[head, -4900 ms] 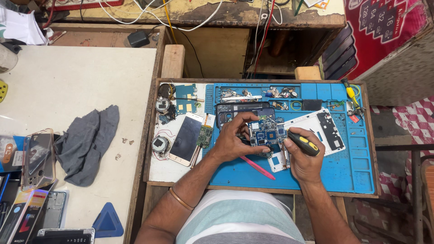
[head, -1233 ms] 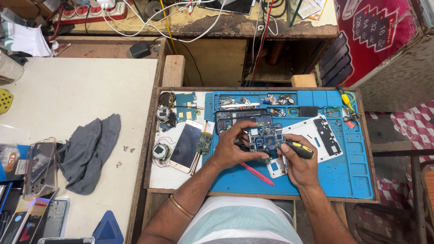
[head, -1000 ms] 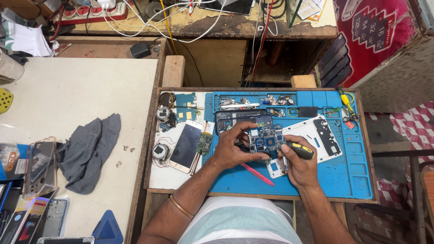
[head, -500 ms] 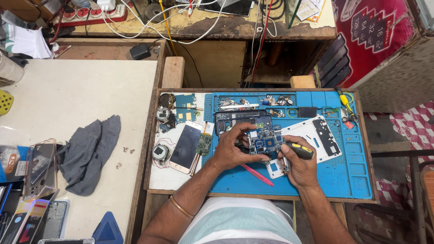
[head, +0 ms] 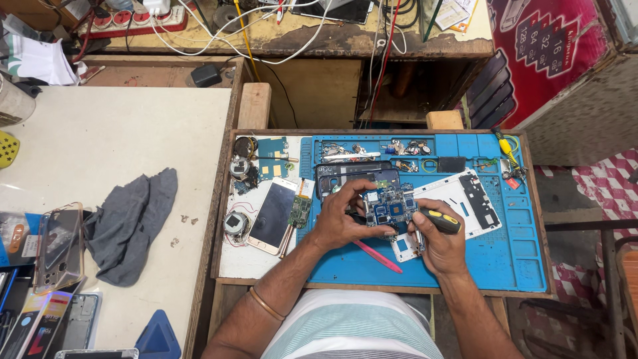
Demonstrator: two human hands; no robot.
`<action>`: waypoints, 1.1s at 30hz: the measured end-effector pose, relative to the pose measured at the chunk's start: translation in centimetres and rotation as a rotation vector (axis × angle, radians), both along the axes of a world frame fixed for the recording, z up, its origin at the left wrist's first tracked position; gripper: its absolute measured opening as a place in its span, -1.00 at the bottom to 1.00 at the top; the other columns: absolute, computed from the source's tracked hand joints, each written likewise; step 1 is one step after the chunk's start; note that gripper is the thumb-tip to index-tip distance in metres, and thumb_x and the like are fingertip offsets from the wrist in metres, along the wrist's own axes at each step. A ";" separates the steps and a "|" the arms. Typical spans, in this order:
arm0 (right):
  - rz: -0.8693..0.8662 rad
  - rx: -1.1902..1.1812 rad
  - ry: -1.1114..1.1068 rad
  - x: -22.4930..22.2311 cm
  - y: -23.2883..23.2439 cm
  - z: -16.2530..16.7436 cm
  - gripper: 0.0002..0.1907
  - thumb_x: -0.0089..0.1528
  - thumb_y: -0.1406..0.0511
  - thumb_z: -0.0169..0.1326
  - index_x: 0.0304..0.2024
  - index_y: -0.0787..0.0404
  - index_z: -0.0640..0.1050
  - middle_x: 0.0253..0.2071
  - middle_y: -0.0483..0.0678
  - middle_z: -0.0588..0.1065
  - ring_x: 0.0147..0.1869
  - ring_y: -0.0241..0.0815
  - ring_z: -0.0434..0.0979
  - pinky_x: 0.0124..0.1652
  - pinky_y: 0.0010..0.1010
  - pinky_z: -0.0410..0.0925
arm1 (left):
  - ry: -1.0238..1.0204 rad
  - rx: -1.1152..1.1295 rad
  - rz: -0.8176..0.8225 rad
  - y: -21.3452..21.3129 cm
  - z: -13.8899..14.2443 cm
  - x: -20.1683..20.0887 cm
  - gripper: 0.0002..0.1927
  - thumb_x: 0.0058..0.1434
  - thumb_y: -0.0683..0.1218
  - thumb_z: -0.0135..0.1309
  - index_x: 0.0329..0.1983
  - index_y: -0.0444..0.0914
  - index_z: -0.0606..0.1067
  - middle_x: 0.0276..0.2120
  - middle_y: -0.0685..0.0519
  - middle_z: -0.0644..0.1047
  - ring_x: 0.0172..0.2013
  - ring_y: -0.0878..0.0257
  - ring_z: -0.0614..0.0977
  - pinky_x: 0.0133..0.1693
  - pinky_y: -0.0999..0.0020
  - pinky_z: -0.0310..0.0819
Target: The person works at a repair bench on a disassembled smartphone, using a screwdriver to unscrew and pry components from the phone motherboard. They lift the board out of the phone frame, reposition it, and continue unscrewing and adjusting small board components by hand and with the screwdriver.
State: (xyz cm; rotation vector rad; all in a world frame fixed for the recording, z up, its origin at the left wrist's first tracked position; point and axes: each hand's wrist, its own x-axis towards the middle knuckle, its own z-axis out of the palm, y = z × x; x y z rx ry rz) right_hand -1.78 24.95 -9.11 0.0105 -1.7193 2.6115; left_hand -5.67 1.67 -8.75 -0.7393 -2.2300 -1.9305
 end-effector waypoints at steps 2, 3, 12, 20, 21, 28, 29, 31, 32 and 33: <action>-0.004 -0.002 0.004 0.0 0.0 -0.1 -0.67 0.28 0.36 0.22 0.04 0.44 0.53 -0.27 0.03 0.57 -0.26 -0.29 0.59 -0.37 -0.55 0.46 | -0.023 0.021 -0.013 -0.1 0.2 0.1 -0.14 -0.09 0.11 0.53 0.25 -0.20 0.42 -0.14 0.05 0.65 -0.23 0.36 0.71 -0.20 0.43 0.71; -0.007 -0.004 0.005 0.0 0.1 -0.1 -0.66 0.27 0.36 0.22 0.04 0.44 0.52 -0.26 0.03 0.57 -0.25 -0.29 0.59 -0.33 -0.54 0.47 | -0.033 0.032 -0.019 -0.1 0.3 0.1 -0.14 -0.08 0.10 0.53 0.26 -0.21 0.42 -0.14 0.05 0.66 -0.23 0.36 0.71 -0.20 0.44 0.71; -0.017 -0.006 0.023 0.0 0.1 -0.6 -0.67 0.28 0.39 0.22 0.04 0.45 0.52 -0.23 0.04 0.57 -0.23 -0.27 0.58 -0.23 -0.51 0.48 | -0.012 0.015 0.013 0.0 0.7 0.0 -0.12 -0.12 0.07 0.54 0.25 -0.22 0.42 -0.16 0.04 0.66 -0.27 0.36 0.69 -0.23 0.43 0.67; -0.013 0.007 0.022 0.2 0.1 -0.5 -0.66 0.28 0.38 0.22 0.05 0.45 0.53 -0.24 0.04 0.57 -0.24 -0.27 0.58 -0.25 -0.51 0.48 | 0.018 0.046 0.005 -0.1 -0.1 0.1 -0.16 -0.10 0.08 0.54 0.21 -0.22 0.42 -0.09 0.04 0.62 -0.20 0.35 0.71 -0.20 0.44 0.71; -0.013 0.011 0.026 0.1 0.1 -0.4 -0.66 0.28 0.37 0.22 0.05 0.45 0.53 -0.24 0.04 0.57 -0.24 -0.27 0.58 -0.25 -0.52 0.48 | 0.056 0.039 0.016 -0.1 -0.2 0.1 -0.16 -0.11 0.08 0.55 0.20 -0.23 0.42 -0.08 0.02 0.60 -0.20 0.34 0.70 -0.21 0.43 0.70; -0.014 0.008 0.000 0.0 -0.1 -0.1 -0.66 0.28 0.36 0.21 0.04 0.45 0.53 -0.26 0.04 0.57 -0.26 -0.28 0.59 -0.37 -0.55 0.48 | -0.025 0.025 0.005 -0.1 -0.5 -0.1 -0.18 -0.11 0.11 0.55 0.15 -0.24 0.41 -0.17 0.05 0.62 -0.23 0.34 0.71 -0.20 0.43 0.70; -0.016 0.006 0.000 0.0 -0.1 -0.1 -0.66 0.28 0.36 0.21 0.04 0.45 0.53 -0.26 0.04 0.57 -0.26 -0.29 0.59 -0.37 -0.55 0.47 | -0.021 0.028 0.004 0.0 -0.5 -0.1 -0.19 -0.10 0.11 0.55 0.14 -0.25 0.41 -0.17 0.04 0.62 -0.23 0.34 0.71 -0.20 0.43 0.69; -0.021 0.004 -0.002 0.1 -0.1 -0.1 -0.67 0.28 0.36 0.21 0.04 0.44 0.53 -0.26 0.03 0.57 -0.26 -0.29 0.58 -0.38 -0.56 0.46 | -0.030 0.031 0.003 0.0 -0.4 -0.1 -0.19 -0.11 0.11 0.55 0.12 -0.25 0.41 -0.18 0.04 0.62 -0.23 0.34 0.71 -0.20 0.44 0.69; -0.025 0.009 -0.002 0.1 -0.1 -0.2 -0.67 0.28 0.37 0.21 0.04 0.44 0.52 -0.26 0.03 0.57 -0.27 -0.29 0.58 -0.38 -0.56 0.46 | -0.043 0.030 0.003 -0.1 -0.4 0.0 -0.19 -0.11 0.11 0.54 0.12 -0.26 0.41 -0.19 0.03 0.63 -0.24 0.34 0.71 -0.21 0.44 0.68; -0.029 0.013 -0.002 0.1 -0.1 -0.2 -0.67 0.28 0.37 0.21 0.04 0.44 0.52 -0.26 0.03 0.57 -0.27 -0.29 0.58 -0.38 -0.55 0.46 | -0.054 0.029 0.003 -0.1 -0.4 0.1 -0.19 -0.11 0.11 0.54 0.12 -0.26 0.41 -0.20 0.03 0.63 -0.24 0.34 0.70 -0.21 0.44 0.68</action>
